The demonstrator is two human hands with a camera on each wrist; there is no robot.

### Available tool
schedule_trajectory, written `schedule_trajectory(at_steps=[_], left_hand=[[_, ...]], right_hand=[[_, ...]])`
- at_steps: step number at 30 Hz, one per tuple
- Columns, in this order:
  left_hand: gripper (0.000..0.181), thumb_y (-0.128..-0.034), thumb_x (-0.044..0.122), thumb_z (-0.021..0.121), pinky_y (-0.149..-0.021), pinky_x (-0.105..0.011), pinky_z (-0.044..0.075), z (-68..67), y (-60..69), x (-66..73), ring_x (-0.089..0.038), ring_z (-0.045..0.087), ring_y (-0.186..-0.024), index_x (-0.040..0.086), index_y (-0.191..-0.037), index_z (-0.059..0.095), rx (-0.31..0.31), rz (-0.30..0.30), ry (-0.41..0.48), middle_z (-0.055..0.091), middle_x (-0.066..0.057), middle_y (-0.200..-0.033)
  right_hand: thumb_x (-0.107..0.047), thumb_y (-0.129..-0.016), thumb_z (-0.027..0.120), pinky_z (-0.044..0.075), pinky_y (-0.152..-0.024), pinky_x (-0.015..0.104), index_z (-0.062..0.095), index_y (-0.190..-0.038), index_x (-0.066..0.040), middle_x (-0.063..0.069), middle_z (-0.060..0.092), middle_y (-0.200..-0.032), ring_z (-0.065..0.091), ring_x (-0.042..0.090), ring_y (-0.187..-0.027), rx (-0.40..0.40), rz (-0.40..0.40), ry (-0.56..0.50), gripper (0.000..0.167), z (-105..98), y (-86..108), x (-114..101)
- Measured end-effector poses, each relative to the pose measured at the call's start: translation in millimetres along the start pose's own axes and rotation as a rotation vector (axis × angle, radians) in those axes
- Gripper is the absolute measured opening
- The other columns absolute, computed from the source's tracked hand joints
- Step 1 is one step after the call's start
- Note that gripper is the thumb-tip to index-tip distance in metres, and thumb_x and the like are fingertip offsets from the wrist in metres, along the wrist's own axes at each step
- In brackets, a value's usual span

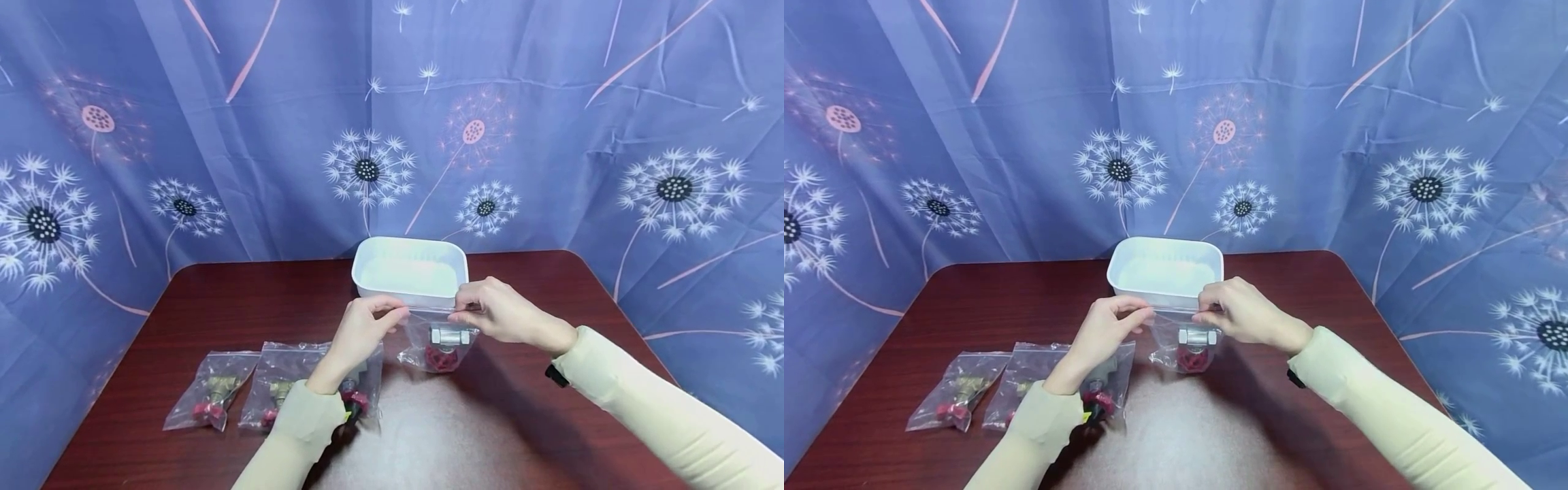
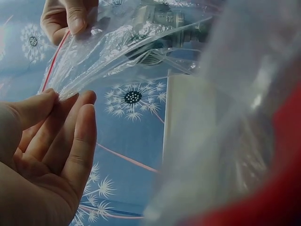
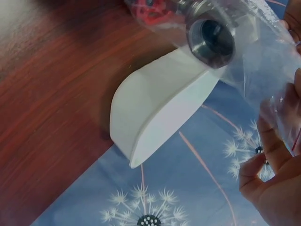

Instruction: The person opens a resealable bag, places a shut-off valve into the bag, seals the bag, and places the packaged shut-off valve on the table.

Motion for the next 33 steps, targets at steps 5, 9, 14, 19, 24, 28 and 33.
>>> schedule_trajectory(at_steps=[5,9,14,19,24,28,33], left_hand=[[0.013,-0.0925,0.023,0.070,-0.069,-0.054,0.054,-1.2,0.1,0.2,-0.034,0.070,-0.076,0.014,-0.101,0.075,0.002,-0.003,0.007,0.073,0.004,-0.085],[0.013,-0.0926,0.023,0.070,-0.068,-0.051,0.055,-2.6,0.5,0.6,-0.032,0.070,-0.075,0.015,-0.101,0.075,0.008,0.002,-0.002,0.073,0.003,-0.086],[0.013,-0.0922,0.024,0.070,-0.069,-0.048,0.056,-3.8,0.1,-0.2,-0.025,0.070,-0.073,0.016,-0.101,0.075,0.016,-0.007,-0.013,0.073,0.003,-0.086],[0.012,-0.0922,0.023,0.070,-0.070,-0.052,0.055,-3.3,0.0,-0.1,-0.030,0.070,-0.075,0.015,-0.101,0.075,0.010,-0.008,0.001,0.073,0.003,-0.087],[0.012,-0.0920,0.023,0.070,-0.068,-0.050,0.055,-3.9,-0.3,-0.8,-0.033,0.070,-0.076,0.015,-0.100,0.075,0.016,-0.004,-0.003,0.073,0.003,-0.087],[0.012,-0.0921,0.022,0.070,-0.067,-0.047,0.056,-4.6,-0.6,-0.9,-0.033,0.070,-0.075,0.015,-0.100,0.076,0.019,-0.006,-0.008,0.073,0.003,-0.087],[0.010,-0.0920,0.020,0.070,-0.069,-0.048,0.056,-5.0,-0.8,-1.2,-0.033,0.070,-0.076,0.014,-0.099,0.076,0.017,-0.001,0.008,0.073,0.002,-0.088]], right_hand=[[-0.013,-0.086,0.076,0.035,-0.050,0.019,0.054,-0.071,-0.023,-0.018,0.049,-0.070,0.040,-0.001,-0.057,-0.005,-0.035,0.015,0.028,-1,-1.9,-2],[-0.021,-0.084,0.079,0.034,-0.049,0.019,0.057,-0.073,-0.025,-0.021,0.050,-0.070,0.039,-0.002,-0.055,-0.022,0.019,0.053,0.024,-3,-0.3,-2],[-0.024,-0.081,0.080,0.032,-0.048,0.019,0.054,-0.067,-0.026,-0.021,0.047,-0.067,0.037,-0.002,-0.055,-0.024,0.066,0.050,0.030,-5,1.8,2],[-0.016,-0.082,0.079,0.027,-0.047,0.016,0.050,-0.065,-0.024,-0.019,0.042,-0.064,0.033,-0.002,-0.054,0.002,-0.001,0.041,0.035,-4,1.5,3],[-0.018,-0.082,0.079,0.024,-0.045,0.015,0.046,-0.063,-0.024,-0.019,0.039,-0.062,0.029,-0.005,-0.052,0.014,-0.041,0.092,0.039,-5,-0.1,0],[-0.025,-0.079,0.082,0.022,-0.044,0.017,0.044,-0.061,-0.026,-0.020,0.036,-0.060,0.026,-0.006,-0.051,0.007,-0.031,0.147,0.042,-9,0.6,0],[-0.030,-0.081,0.080,0.021,-0.046,0.018,0.038,-0.058,-0.026,-0.019,0.028,-0.061,0.024,-0.004,-0.053,-0.019,0.020,0.167,0.048,-10,4.1,6]])
Point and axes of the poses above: each hand's wrist, its own y-axis away from the middle knuckle, its own z-axis out of the palm, x = y × z, the point moved 5 cm from there along -y, towards the middle knuckle
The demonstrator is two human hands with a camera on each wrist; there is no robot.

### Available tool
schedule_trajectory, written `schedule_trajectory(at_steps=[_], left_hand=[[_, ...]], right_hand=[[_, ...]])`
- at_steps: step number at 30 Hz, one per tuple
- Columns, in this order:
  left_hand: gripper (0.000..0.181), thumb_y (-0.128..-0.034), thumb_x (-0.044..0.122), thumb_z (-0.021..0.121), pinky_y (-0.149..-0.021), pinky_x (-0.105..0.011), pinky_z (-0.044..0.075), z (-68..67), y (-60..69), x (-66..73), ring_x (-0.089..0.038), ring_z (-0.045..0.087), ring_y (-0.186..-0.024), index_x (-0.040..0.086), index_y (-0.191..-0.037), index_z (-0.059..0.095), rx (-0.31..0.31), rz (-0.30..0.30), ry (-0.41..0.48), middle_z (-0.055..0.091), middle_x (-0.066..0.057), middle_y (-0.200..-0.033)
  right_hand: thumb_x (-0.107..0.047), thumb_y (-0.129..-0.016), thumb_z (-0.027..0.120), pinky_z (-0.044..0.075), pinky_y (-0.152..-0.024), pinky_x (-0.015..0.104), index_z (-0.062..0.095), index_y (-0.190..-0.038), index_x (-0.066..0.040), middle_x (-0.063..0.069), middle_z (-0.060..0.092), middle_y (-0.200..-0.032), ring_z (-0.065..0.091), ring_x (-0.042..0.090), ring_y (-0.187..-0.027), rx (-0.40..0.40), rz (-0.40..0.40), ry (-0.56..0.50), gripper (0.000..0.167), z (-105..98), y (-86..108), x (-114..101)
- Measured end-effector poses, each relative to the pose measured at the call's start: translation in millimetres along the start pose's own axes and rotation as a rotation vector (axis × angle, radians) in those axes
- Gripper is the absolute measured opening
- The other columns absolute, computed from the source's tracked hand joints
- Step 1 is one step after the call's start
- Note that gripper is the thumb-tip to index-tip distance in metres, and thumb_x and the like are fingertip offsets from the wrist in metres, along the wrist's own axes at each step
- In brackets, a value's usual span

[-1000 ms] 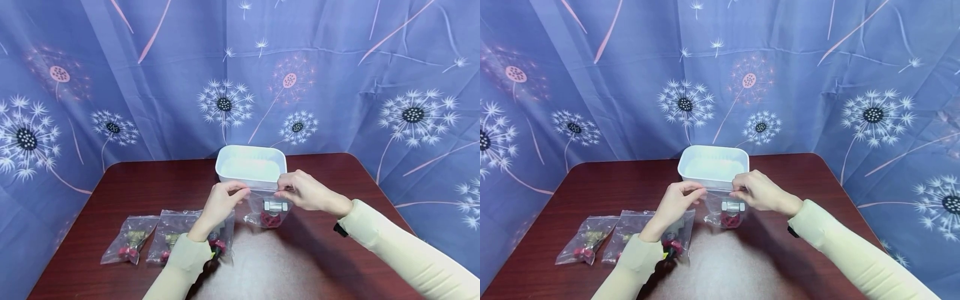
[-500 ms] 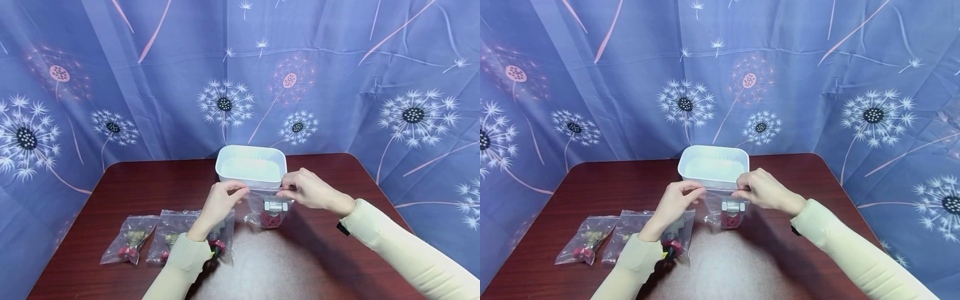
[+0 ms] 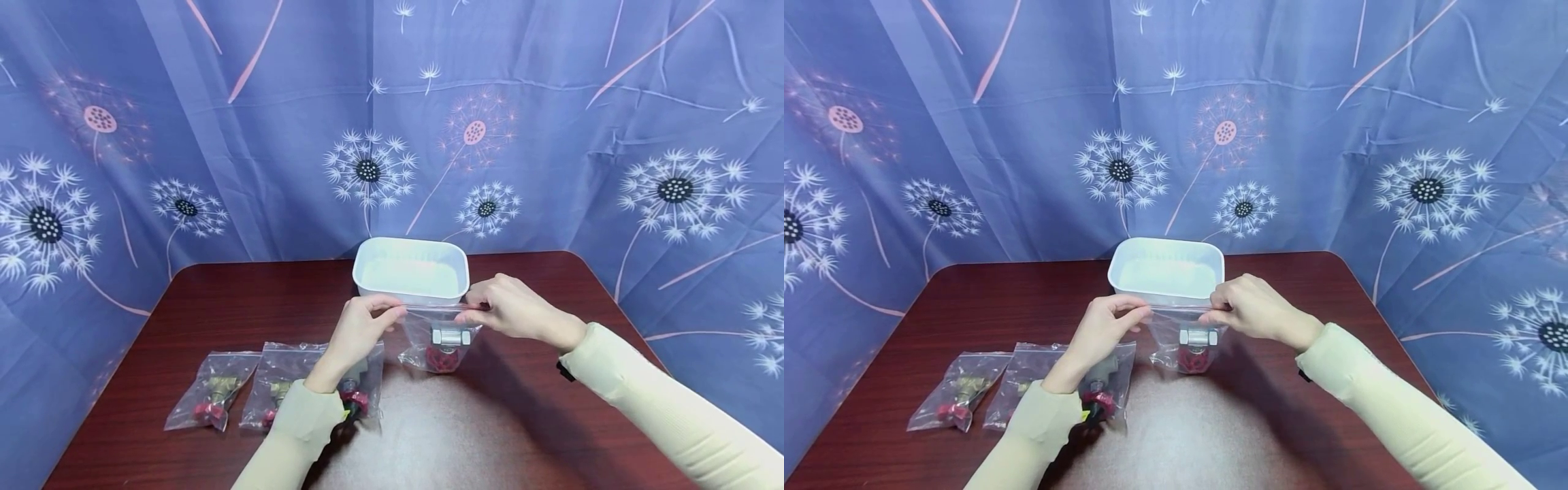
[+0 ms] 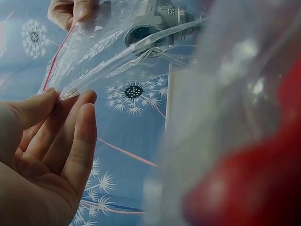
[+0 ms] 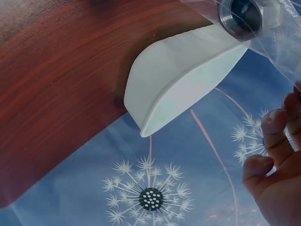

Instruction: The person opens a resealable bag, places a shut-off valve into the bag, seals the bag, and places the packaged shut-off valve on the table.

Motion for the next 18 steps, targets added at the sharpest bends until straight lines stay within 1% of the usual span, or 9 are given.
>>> schedule_trajectory(at_steps=[5,11,13,15,18], left_hand=[[0.010,-0.0918,0.020,0.071,-0.070,-0.052,0.055,0.1,-0.1,-0.2,-0.034,0.070,-0.077,0.014,-0.099,0.076,-0.004,-0.001,0.006,0.073,0.001,-0.088],[0.011,-0.0919,0.021,0.070,-0.071,-0.049,0.056,-1.0,0.4,-1.4,-0.034,0.070,-0.077,0.015,-0.100,0.076,0.001,-0.019,0.003,0.073,0.002,-0.089],[0.011,-0.0918,0.022,0.071,-0.071,-0.048,0.056,-1.0,0.5,-1.7,-0.033,0.070,-0.077,0.016,-0.100,0.076,0.003,-0.020,-0.003,0.073,0.003,-0.089],[0.012,-0.0918,0.022,0.071,-0.071,-0.049,0.056,-0.7,0.4,-1.4,-0.033,0.070,-0.077,0.015,-0.100,0.075,0.001,-0.015,-0.002,0.073,0.002,-0.089],[0.011,-0.0920,0.021,0.070,-0.071,-0.050,0.056,-0.2,0.5,-0.7,-0.029,0.070,-0.075,0.014,-0.100,0.075,0.000,-0.008,-0.002,0.073,0.002,-0.089]], right_hand=[[-0.027,-0.085,0.077,0.025,-0.049,0.019,0.037,-0.060,-0.024,-0.017,0.029,-0.064,0.027,-0.002,-0.057,-0.027,0.012,-0.024,0.047,3.5,0.9,2.2],[-0.037,-0.084,0.076,0.027,-0.049,0.020,0.038,-0.062,-0.025,-0.017,0.030,-0.065,0.029,-0.002,-0.057,-0.041,0.041,-0.005,0.045,2.6,3.9,2.4],[-0.037,-0.085,0.076,0.028,-0.050,0.020,0.038,-0.062,-0.026,-0.017,0.030,-0.065,0.029,-0.002,-0.057,-0.044,0.047,-0.005,0.045,2.3,5.7,3.6],[-0.034,-0.085,0.076,0.027,-0.050,0.019,0.038,-0.062,-0.025,-0.018,0.028,-0.065,0.028,-0.002,-0.057,-0.036,0.033,-0.013,0.045,2.4,7.1,4.8],[-0.025,-0.085,0.077,0.025,-0.050,0.018,0.037,-0.061,-0.023,-0.017,0.026,-0.065,0.027,-0.002,-0.057,-0.011,-0.020,-0.040,0.046,3.0,7.9,5.2]])
Point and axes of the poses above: each hand's wrist, its own y-axis away from the middle knuckle, its own z-axis out of the palm, x = y × z, the point moved 5 cm from there along -y, towards the middle knuckle
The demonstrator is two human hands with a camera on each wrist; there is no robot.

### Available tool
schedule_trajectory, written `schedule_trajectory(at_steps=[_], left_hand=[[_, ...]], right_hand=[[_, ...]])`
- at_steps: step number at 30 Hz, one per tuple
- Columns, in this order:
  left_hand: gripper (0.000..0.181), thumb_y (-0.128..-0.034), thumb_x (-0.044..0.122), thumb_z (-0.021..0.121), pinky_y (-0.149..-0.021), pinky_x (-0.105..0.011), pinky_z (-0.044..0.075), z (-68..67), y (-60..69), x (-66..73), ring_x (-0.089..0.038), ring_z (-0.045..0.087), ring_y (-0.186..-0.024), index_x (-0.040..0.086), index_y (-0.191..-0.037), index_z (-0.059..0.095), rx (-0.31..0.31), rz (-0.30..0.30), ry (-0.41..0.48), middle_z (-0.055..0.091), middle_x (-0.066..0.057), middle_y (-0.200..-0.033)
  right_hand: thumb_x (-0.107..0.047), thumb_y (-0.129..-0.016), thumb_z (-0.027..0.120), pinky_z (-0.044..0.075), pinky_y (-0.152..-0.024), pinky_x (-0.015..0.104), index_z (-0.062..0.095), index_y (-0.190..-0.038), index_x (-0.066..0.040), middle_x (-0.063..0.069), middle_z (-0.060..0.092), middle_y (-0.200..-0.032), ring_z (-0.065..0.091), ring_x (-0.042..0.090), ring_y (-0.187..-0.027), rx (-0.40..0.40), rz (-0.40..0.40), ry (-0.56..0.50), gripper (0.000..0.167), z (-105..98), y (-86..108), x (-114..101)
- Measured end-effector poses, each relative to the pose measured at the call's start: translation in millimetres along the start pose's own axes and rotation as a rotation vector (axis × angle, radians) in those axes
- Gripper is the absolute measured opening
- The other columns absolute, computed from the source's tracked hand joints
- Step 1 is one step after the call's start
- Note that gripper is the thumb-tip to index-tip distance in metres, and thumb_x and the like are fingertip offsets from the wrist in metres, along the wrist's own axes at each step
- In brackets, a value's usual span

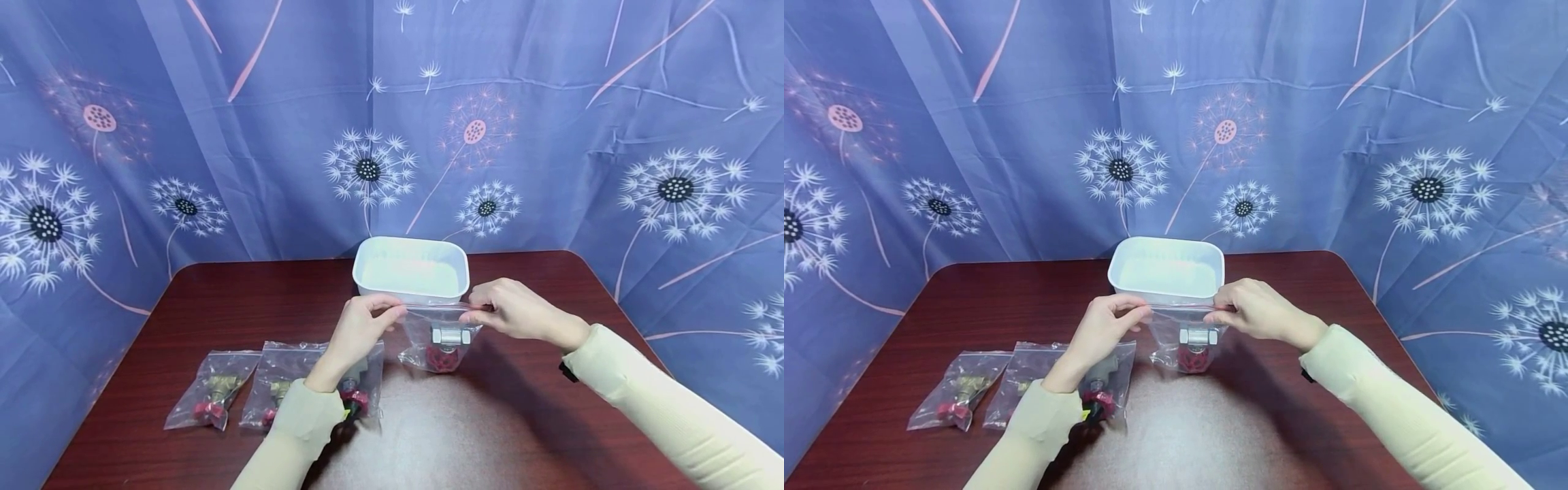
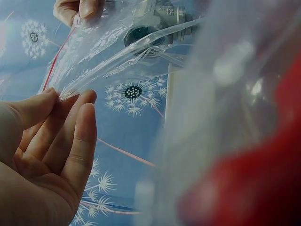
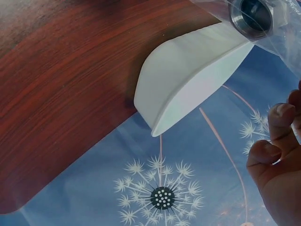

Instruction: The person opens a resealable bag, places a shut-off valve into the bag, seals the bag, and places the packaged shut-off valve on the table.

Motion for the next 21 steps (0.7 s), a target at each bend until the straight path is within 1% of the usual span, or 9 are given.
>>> schedule_trajectory(at_steps=[3,6,9,12,14,17,21], left_hand=[[0.011,-0.0922,0.021,0.070,-0.070,-0.048,0.056,-0.4,0.0,0.3,-0.021,0.070,-0.072,0.015,-0.099,0.075,0.004,-0.002,-0.009,0.073,0.002,-0.089],[0.011,-0.0920,0.022,0.070,-0.070,-0.046,0.056,-1.1,-0.1,0.1,-0.016,0.069,-0.070,0.016,-0.099,0.076,0.010,-0.008,-0.019,0.073,0.004,-0.088],[0.011,-0.0919,0.021,0.070,-0.070,-0.048,0.056,-1.0,-0.1,0.0,-0.021,0.070,-0.072,0.015,-0.100,0.075,0.007,-0.005,-0.010,0.073,0.003,-0.088],[0.011,-0.0918,0.021,0.071,-0.071,-0.049,0.056,-0.8,-0.3,0.0,-0.026,0.070,-0.074,0.014,-0.100,0.075,0.005,0.002,-0.004,0.073,0.002,-0.088],[0.011,-0.0918,0.020,0.071,-0.071,-0.049,0.056,-0.8,-0.4,0.1,-0.028,0.070,-0.074,0.014,-0.100,0.075,0.005,0.005,-0.003,0.073,0.002,-0.088],[0.011,-0.0920,0.020,0.070,-0.070,-0.049,0.056,-0.7,-0.4,0.4,-0.029,0.070,-0.075,0.014,-0.100,0.075,0.005,0.007,-0.002,0.073,0.002,-0.088],[0.012,-0.0922,0.021,0.070,-0.071,-0.052,0.055,0.0,-0.2,0.6,-0.030,0.070,-0.075,0.014,-0.100,0.075,0.001,0.007,0.002,0.073,0.001,-0.088]], right_hand=[[-0.021,-0.086,0.076,0.024,-0.050,0.017,0.037,-0.061,-0.021,-0.016,0.026,-0.065,0.026,-0.002,-0.057,0.014,-0.034,-0.015,0.046,0.7,-0.1,0.0],[-0.026,-0.087,0.075,0.024,-0.050,0.017,0.036,-0.062,-0.022,-0.016,0.025,-0.065,0.025,-0.002,-0.057,0.007,-0.012,-0.002,0.047,0.4,0.7,0.6],[-0.033,-0.087,0.075,0.024,-0.050,0.019,0.036,-0.061,-0.024,-0.017,0.025,-0.065,0.024,-0.003,-0.057,-0.004,0.026,0.012,0.047,-1.0,3.0,2.2],[-0.034,-0.086,0.075,0.024,-0.049,0.019,0.036,-0.060,-0.024,-0.017,0.026,-0.064,0.023,-0.003,-0.057,0.004,0.036,0.016,0.048,-2.6,5.0,3.7],[-0.032,-0.085,0.076,0.023,-0.049,0.018,0.035,-0.059,-0.024,-0.017,0.025,-0.064,0.023,-0.003,-0.056,0.017,0.020,0.009,0.049,-3.0,5.8,4.4],[-0.025,-0.085,0.076,0.022,-0.049,0.017,0.035,-0.058,-0.023,-0.017,0.024,-0.064,0.022,-0.003,-0.057,0.031,-0.024,-0.002,0.049,-2.1,6.0,4.6],[-0.018,-0.086,0.076,0.021,-0.050,0.015,0.036,-0.059,-0.020,-0.017,0.022,-0.066,0.020,-0.004,-0.057,0.033,-0.070,-0.022,0.048,-0.3,5.5,4.0]])
Point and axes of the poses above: each hand's wrist, its own y-axis away from the middle knuckle, its own z-axis out of the palm, x = y × z, the point moved 5 cm from there along -y, towards the middle knuckle
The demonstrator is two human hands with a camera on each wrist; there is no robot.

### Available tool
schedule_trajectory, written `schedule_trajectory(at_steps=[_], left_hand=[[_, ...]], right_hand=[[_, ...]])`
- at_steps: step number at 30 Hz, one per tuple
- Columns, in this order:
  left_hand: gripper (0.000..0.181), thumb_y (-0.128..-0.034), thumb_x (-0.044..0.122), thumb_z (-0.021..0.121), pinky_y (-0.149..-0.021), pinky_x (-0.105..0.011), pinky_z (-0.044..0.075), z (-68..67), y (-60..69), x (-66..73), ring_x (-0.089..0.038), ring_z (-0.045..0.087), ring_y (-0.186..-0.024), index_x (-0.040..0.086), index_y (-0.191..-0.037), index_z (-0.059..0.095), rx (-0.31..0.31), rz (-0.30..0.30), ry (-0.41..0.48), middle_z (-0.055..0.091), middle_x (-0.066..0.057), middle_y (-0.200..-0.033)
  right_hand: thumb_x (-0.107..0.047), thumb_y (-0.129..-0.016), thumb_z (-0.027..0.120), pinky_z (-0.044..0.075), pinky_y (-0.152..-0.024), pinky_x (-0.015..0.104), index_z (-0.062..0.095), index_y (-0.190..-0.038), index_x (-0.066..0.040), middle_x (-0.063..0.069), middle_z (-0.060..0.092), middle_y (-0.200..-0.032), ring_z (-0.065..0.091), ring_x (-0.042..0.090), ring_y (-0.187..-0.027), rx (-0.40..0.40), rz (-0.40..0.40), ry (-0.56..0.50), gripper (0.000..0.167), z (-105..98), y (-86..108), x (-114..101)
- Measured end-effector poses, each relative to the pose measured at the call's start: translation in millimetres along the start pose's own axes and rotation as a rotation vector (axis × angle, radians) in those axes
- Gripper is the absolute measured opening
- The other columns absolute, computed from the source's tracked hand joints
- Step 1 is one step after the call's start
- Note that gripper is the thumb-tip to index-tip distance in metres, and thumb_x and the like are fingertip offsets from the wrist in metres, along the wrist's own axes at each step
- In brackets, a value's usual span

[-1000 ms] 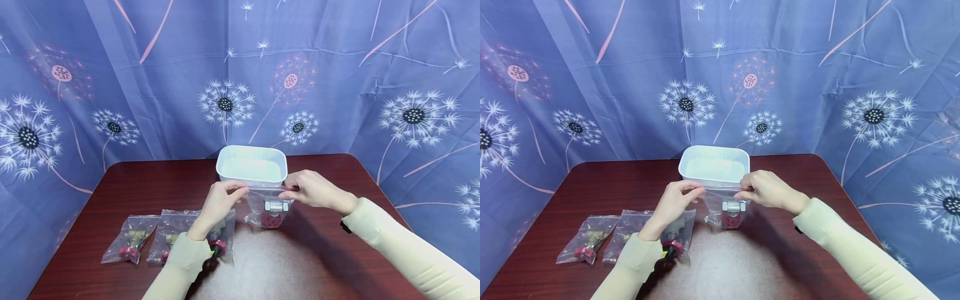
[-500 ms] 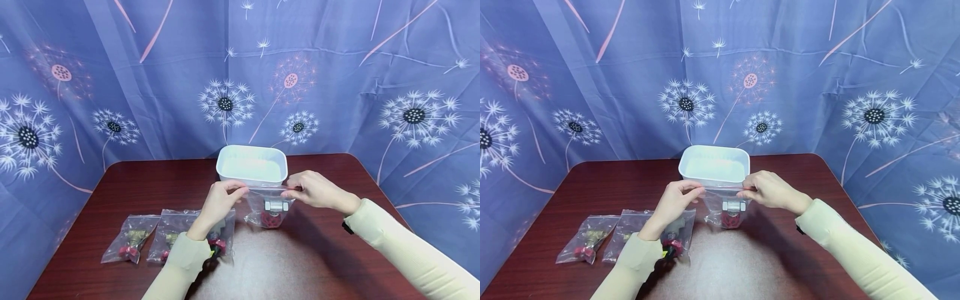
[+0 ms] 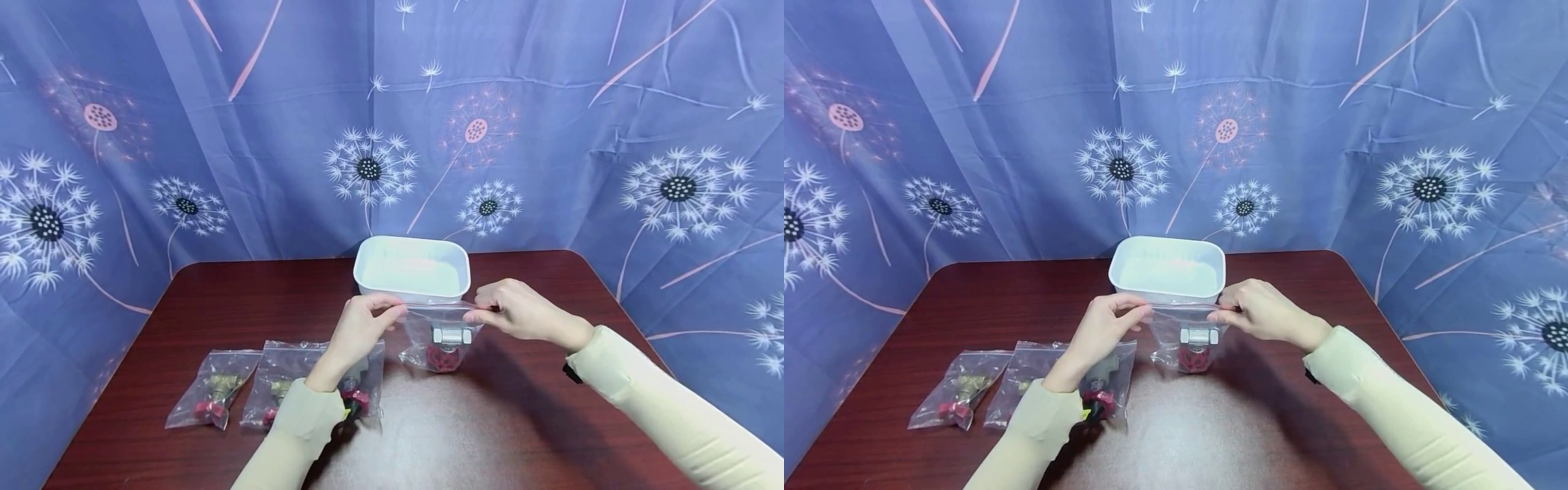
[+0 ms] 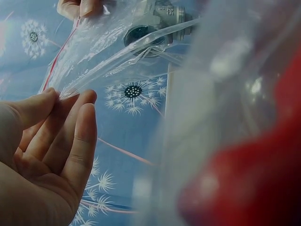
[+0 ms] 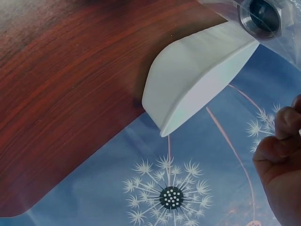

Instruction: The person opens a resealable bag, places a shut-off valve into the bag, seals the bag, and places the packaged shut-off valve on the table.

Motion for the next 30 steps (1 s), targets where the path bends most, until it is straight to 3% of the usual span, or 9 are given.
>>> schedule_trajectory(at_steps=[9,13,16,21,26,30], left_hand=[[0.012,-0.0924,0.020,0.070,-0.072,-0.053,0.055,1.3,-0.4,0.3,-0.027,0.070,-0.074,0.013,-0.101,0.075,-0.003,-0.004,0.007,0.073,0.002,-0.089],[0.012,-0.0923,0.021,0.070,-0.070,-0.051,0.055,0.7,-0.1,1.0,-0.026,0.070,-0.074,0.014,-0.101,0.075,-0.001,-0.002,-0.006,0.073,0.002,-0.089],[0.011,-0.0920,0.021,0.070,-0.066,-0.043,0.056,0.0,-0.5,2.1,-0.023,0.069,-0.072,0.015,-0.099,0.076,0.001,0.007,-0.039,0.073,0.003,-0.086],[0.007,-0.0909,0.021,0.072,-0.061,-0.031,0.054,-1.4,-1.2,2.8,-0.018,0.066,-0.069,0.017,-0.093,0.076,0.003,0.017,-0.082,0.071,0.006,-0.080],[0.006,-0.0906,0.020,0.072,-0.064,-0.031,0.055,-2.3,-1.2,1.6,-0.015,0.066,-0.069,0.018,-0.093,0.076,0.006,-0.005,-0.075,0.071,0.008,-0.082],[0.006,-0.0907,0.021,0.072,-0.063,-0.032,0.055,-2.4,-0.7,2.2,-0.024,0.068,-0.072,0.018,-0.093,0.076,0.004,-0.003,-0.072,0.071,0.008,-0.080]], right_hand=[[-0.029,-0.084,0.077,0.019,-0.049,0.016,0.032,-0.058,-0.022,-0.017,0.022,-0.064,0.019,-0.004,-0.058,-0.004,0.055,0.002,0.053,-3,5.5,3],[-0.021,-0.086,0.076,0.021,-0.050,0.014,0.034,-0.059,-0.021,-0.018,0.022,-0.066,0.020,-0.004,-0.058,-0.006,0.031,-0.049,0.050,-2,6.3,4],[-0.013,-0.087,0.074,0.022,-0.050,0.014,0.035,-0.059,-0.019,-0.020,0.021,-0.067,0.020,-0.004,-0.059,-0.005,0.003,-0.093,0.048,0,5.7,4],[-0.012,-0.090,0.071,0.023,-0.050,0.014,0.034,-0.059,-0.020,-0.020,0.021,-0.067,0.021,-0.003,-0.058,-0.025,0.050,-0.137,0.049,2,6.3,4],[-0.013,-0.088,0.074,0.022,-0.050,0.015,0.033,-0.060,-0.019,-0.015,0.023,-0.064,0.020,-0.001,-0.058,-0.009,0.085,-0.177,0.050,1,10.6,6],[-0.005,-0.087,0.073,0.023,-0.050,0.015,0.033,-0.061,-0.020,-0.009,0.026,-0.062,0.021,-0.002,-0.059,0.028,0.061,-0.198,0.050,0,12.8,8]])
Point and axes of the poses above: each hand's wrist, its own y-axis away from the middle knuckle, its own z-axis out of the palm, x = y × z, the point moved 5 cm from there along -y, towards the middle knuckle
